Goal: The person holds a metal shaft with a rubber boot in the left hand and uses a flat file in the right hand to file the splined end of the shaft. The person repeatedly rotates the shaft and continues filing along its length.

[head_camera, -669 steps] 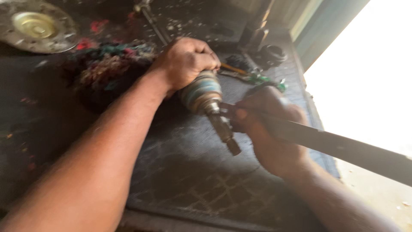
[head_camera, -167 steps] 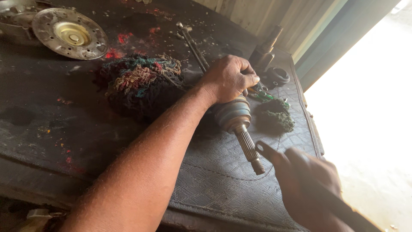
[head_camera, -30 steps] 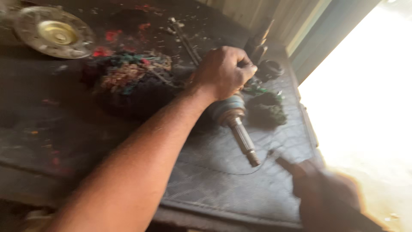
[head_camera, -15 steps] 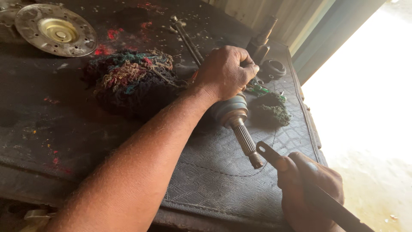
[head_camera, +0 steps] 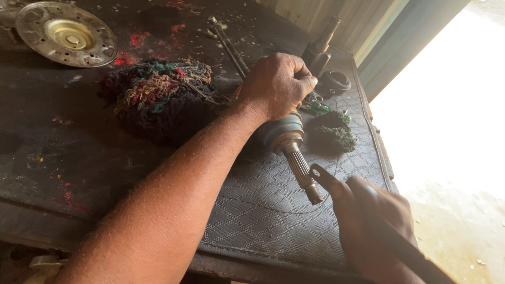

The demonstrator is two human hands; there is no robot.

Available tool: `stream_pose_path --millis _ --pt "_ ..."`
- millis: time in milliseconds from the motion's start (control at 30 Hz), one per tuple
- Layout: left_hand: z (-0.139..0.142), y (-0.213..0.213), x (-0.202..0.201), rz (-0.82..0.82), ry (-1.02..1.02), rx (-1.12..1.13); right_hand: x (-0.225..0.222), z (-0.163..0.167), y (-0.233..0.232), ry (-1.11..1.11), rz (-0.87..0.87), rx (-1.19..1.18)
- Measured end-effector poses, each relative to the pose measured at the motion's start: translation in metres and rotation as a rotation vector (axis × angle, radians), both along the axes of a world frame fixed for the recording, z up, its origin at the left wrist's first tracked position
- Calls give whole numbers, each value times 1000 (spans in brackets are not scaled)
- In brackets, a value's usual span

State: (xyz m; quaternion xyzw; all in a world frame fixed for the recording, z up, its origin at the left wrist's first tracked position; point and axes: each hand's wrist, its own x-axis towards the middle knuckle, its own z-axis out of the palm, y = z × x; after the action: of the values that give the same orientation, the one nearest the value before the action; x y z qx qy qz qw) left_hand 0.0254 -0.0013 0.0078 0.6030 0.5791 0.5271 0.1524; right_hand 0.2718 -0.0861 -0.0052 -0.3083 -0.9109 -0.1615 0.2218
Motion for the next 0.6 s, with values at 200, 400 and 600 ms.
stream_pose_path --millis 200,400,600 --pt "6 -7 0 -59 -72 1 -25 19 18 26 -106 -253" --pt "8 -9 1 -55 -78 -7 -14 14 18 -27 -154 -289" --pt "5 -7 0 -41 -52 -7 -4 21 -5 -17 22 -131"
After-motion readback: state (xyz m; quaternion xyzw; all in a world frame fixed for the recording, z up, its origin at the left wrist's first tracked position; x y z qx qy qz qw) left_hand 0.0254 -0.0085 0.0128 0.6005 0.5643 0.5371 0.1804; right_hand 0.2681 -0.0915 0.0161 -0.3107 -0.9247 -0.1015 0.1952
